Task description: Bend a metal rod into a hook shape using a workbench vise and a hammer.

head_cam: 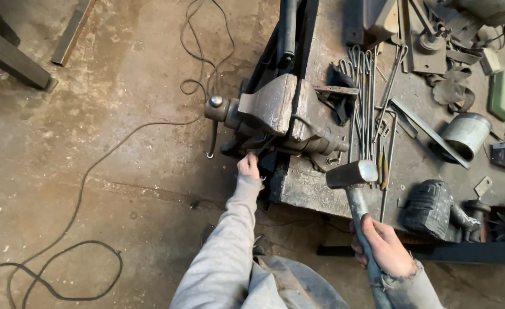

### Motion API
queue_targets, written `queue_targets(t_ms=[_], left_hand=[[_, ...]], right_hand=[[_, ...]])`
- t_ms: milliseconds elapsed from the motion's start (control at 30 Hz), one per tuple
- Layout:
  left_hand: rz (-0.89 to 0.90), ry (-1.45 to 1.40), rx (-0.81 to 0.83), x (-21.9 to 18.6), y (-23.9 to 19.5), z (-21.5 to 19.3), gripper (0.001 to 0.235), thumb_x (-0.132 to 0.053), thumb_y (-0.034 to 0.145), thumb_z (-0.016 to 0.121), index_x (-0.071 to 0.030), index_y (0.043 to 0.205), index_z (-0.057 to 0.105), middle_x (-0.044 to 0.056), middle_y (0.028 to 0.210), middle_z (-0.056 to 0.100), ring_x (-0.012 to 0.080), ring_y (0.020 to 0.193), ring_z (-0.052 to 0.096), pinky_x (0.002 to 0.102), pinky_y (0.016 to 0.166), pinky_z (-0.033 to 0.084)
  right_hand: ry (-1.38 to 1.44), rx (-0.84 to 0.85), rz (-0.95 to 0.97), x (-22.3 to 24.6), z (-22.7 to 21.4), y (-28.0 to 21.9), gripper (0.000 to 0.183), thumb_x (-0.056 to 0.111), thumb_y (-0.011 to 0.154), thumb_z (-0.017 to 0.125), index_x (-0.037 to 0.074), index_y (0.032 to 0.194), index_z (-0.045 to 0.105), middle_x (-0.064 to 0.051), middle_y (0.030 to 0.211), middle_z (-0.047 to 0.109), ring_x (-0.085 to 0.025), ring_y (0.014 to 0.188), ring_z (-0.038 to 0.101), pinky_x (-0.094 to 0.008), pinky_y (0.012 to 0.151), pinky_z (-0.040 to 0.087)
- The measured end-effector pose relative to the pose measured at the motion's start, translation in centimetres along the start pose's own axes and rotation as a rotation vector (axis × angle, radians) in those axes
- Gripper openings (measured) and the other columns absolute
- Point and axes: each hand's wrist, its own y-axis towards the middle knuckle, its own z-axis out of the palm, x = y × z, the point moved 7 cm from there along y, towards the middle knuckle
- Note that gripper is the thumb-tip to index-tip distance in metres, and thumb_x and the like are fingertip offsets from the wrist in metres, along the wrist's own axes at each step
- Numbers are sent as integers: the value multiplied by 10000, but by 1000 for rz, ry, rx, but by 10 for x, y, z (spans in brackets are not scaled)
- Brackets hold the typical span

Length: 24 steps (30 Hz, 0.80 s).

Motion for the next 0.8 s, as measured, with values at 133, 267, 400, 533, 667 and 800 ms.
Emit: queue_targets(t_ms=[133, 267, 400, 533, 667, 800], left_hand=[[-74, 244, -223, 7, 2, 15, 593, -394, 1079, 451, 30, 718, 657, 271, 709, 642, 480, 716, 592, 547, 703, 449], [-221, 303, -252, 15, 7, 24, 630, -377, 1122, 415, 45, 730, 670, 304, 771, 658, 493, 787, 601, 567, 781, 445], [97, 420, -217, 52, -7, 39, 469, -283, 1144, 416, 86, 1016, 674, 313, 921, 667, 482, 883, 598, 552, 822, 458], [301, 262, -144, 8, -14, 24, 364, -244, 1080, 530, 51, 1261, 645, 306, 1079, 672, 477, 975, 610, 527, 847, 489], [174, 253, 45, -3, 2, 15, 317, -294, 1015, 616, -9, 1135, 688, 261, 982, 697, 476, 924, 635, 526, 792, 506], [117, 324, 98, -12, 1, 14, 283, -310, 1018, 628, -43, 1055, 715, 239, 940, 707, 476, 902, 648, 529, 769, 512]], right_hand=[[-3, -4, 56, -15, 4, -14, 494, 480, 995, 435, 4, 1005, 568, -117, 646, 514, -194, 482, 463, -341, 437, 408], [7, -21, 32, -22, -2, -23, 480, 469, 994, 437, 0, 952, 530, -130, 650, 537, -204, 475, 480, -356, 424, 421], [-45, -94, 27, -20, -5, -32, 458, 453, 992, 449, 4, 934, 519, -129, 653, 541, -211, 462, 480, -368, 416, 420], [-5, -95, 67, -28, -2, -33, 443, 440, 994, 469, 6, 924, 515, -120, 651, 538, -207, 458, 487, -370, 416, 426], [-35, -64, 85, -37, -5, -27, 440, 450, 994, 467, 19, 926, 520, -110, 651, 535, -199, 466, 493, -362, 426, 429], [-35, -58, 72, -35, -3, -27, 456, 472, 1012, 502, 25, 925, 520, -109, 653, 545, -196, 468, 493, -364, 424, 422]])
